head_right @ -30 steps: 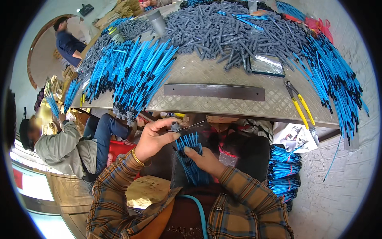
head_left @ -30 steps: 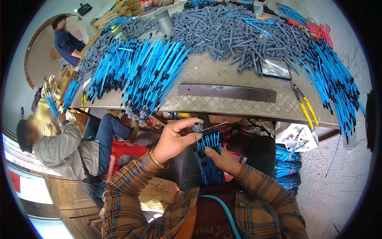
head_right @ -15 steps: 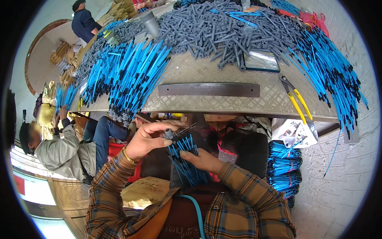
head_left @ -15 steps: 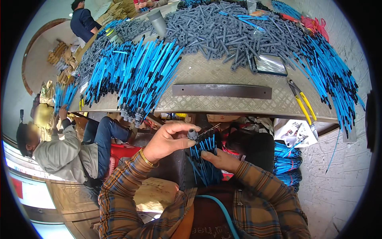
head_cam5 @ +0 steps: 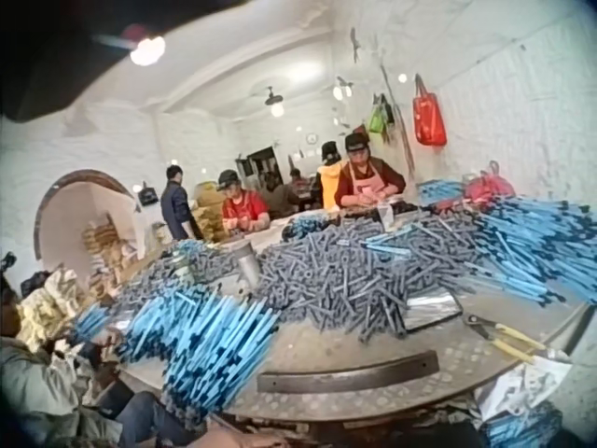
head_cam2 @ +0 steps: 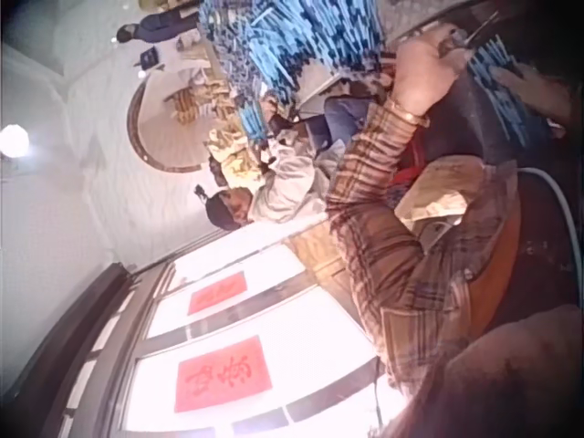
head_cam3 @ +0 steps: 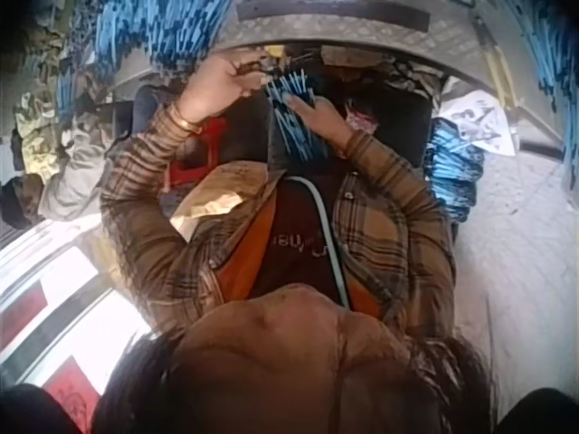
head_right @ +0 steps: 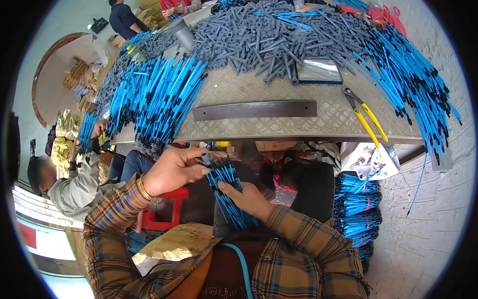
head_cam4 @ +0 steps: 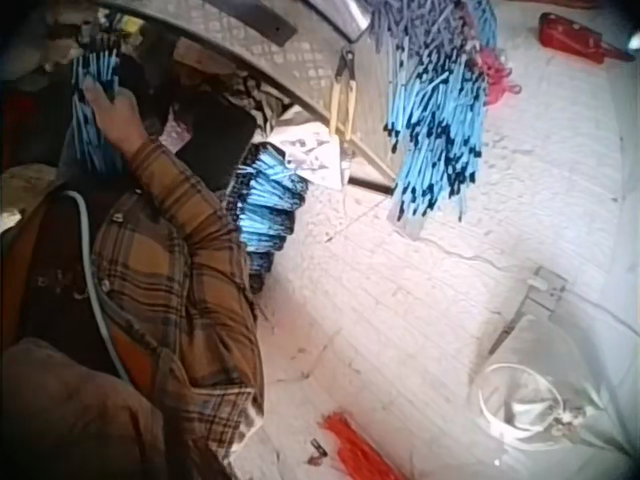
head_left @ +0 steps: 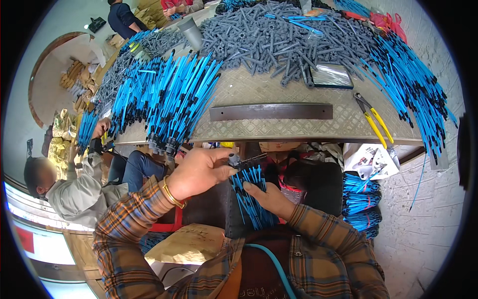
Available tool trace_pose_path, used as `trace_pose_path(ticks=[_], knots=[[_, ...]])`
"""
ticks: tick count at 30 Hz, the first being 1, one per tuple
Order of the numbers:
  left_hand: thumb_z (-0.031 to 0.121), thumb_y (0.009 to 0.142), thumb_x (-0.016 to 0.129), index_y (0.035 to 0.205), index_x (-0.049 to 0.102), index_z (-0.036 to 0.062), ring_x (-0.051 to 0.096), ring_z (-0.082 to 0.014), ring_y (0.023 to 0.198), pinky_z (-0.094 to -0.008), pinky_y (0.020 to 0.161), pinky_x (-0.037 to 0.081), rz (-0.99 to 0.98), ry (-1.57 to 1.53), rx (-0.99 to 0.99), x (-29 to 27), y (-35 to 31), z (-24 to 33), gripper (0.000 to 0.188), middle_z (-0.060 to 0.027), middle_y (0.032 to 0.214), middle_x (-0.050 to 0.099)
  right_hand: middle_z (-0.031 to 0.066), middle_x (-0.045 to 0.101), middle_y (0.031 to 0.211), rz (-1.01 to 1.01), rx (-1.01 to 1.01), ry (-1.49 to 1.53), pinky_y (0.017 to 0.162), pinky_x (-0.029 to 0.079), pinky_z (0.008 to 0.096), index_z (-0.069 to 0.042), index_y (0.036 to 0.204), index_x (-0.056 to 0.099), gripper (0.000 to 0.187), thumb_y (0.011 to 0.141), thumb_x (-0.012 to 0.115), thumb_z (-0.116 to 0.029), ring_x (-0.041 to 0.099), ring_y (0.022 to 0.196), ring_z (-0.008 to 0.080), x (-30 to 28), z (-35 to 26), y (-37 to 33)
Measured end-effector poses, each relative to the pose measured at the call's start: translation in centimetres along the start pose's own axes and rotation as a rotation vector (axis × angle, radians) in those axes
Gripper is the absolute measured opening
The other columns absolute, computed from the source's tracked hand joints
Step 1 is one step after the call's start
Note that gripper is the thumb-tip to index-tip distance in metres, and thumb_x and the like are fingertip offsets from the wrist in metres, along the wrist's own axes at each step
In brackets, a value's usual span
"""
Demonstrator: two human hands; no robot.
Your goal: The person assembles umbrella frames by threading plastic ribs onto a circular hub using wire, tightening the wire, and cutting the excess with pliers.
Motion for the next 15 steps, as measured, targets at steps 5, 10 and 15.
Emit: trace_pose_path(ticks=[5, 10, 15], knots=[[0.006, 0.082, 0.066, 0.111, 0.059, -0.001, 0.051, -0.0034, 0.061, -0.018, 0.057, 0.044, 0.109, -0.275, -0.107, 1.6, 0.2, -1.1, 0.031, 0.0002, 0.078, 0.062, 0.0079, 0.059, 0.072, 0.072, -0.107, -0.112, 0.069, 0.046, 0.0306, 0.004, 0.097, 0.057, 0.051, 0.089, 0.052, -0.046, 0.055, 0.07, 0.0161, 0.4, 0.3, 0.0], [0.008, 0.082, 0.066, 0.109, 0.06, -0.0013, 0.053, -0.0043, 0.062, -0.0186, 0.056, 0.045, 0.115, -0.368, -0.04, 1.8, 0.4, -1.4, 0.029, 0.0011, 0.073, 0.06, 0.0132, 0.057, 0.077, 0.348, -0.481, -0.394, 0.071, 0.045, 0.0347, 0.002, 0.105, 0.046, 0.047, 0.092, 0.046, -0.042, 0.057, 0.073, 0.0272, -0.7, -1.6, -1.7], [0.003, 0.081, 0.066, 0.113, 0.059, 0.0, 0.053, -0.0043, 0.064, -0.0191, 0.059, 0.046, 0.06, -0.445, 0.038, 1.5, 0.4, -1.7, 0.033, 0.0004, 0.077, 0.061, 0.0159, 0.056, 0.084, -0.007, -0.473, -0.454, 0.073, 0.044, 0.0362, 0.001, 0.106, 0.043, 0.044, 0.094, 0.041, -0.041, 0.057, 0.077, 0.0299, -2.2, -3.0, -0.8]])
Point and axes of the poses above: each hand's wrist, its own y-axis towards the middle knuckle, its own x-axis out of the palm, z = x × y, the point moved 4 cm from there along y, towards the middle knuckle
